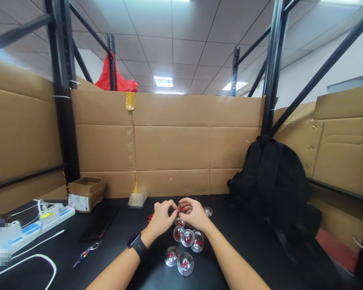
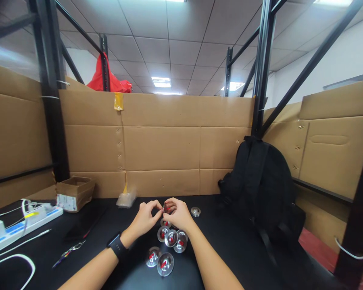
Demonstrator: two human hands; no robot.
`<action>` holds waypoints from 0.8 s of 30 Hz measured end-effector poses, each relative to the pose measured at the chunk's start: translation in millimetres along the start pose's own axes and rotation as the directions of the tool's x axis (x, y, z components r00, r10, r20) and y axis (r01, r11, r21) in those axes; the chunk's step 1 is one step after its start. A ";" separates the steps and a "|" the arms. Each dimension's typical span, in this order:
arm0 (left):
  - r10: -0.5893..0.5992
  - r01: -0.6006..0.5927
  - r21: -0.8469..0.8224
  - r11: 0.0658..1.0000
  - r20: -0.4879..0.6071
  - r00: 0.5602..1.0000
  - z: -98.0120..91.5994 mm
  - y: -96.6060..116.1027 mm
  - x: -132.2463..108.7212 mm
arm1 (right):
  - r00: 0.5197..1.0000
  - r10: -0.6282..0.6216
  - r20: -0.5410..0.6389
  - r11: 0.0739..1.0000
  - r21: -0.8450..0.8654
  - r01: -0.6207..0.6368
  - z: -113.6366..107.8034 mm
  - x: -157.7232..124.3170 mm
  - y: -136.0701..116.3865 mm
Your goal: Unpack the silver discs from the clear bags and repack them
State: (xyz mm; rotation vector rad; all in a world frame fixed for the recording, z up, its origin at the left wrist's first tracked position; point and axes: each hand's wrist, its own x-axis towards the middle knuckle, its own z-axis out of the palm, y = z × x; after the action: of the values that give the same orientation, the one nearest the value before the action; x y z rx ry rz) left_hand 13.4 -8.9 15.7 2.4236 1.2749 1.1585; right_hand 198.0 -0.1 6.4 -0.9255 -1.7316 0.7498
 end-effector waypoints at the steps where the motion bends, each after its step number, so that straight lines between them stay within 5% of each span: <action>1: 0.004 -0.004 0.018 1.000 -0.004 1.000 -1.3 -0.3 0.5 | 1.000 -0.005 -0.011 1.000 -0.014 0.005 -1.2 0.9 1.7; 6: -0.018 0.019 0.120 0.993 -0.009 1.000 -13.8 -14.8 5.4 | 0.995 0.001 -0.100 0.990 -0.144 -0.015 -17.4 5.6 6.6; 11: -0.108 0.091 0.218 0.972 0.069 0.992 -33.0 -48.2 9.1 | 0.986 -0.047 -0.159 0.909 -0.416 -0.024 -56.1 6.2 15.9; 18: -0.210 0.124 0.313 0.942 0.257 0.943 -48.3 -77.7 8.2 | 0.968 0.166 -0.190 0.675 -0.693 -0.252 -102.5 -0.8 42.6; 24: -0.172 0.070 0.290 0.954 0.340 0.924 -45.5 -80.0 5.5 | 0.963 0.218 -0.160 0.648 -0.714 -0.266 -106.3 -2.9 54.8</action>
State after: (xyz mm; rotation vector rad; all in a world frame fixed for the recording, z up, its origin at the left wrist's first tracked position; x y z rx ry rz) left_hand -67.0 36.1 12.5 2.5391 1.5125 0.4916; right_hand 312.4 32.4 -6.6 -1.7404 -1.8943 0.1380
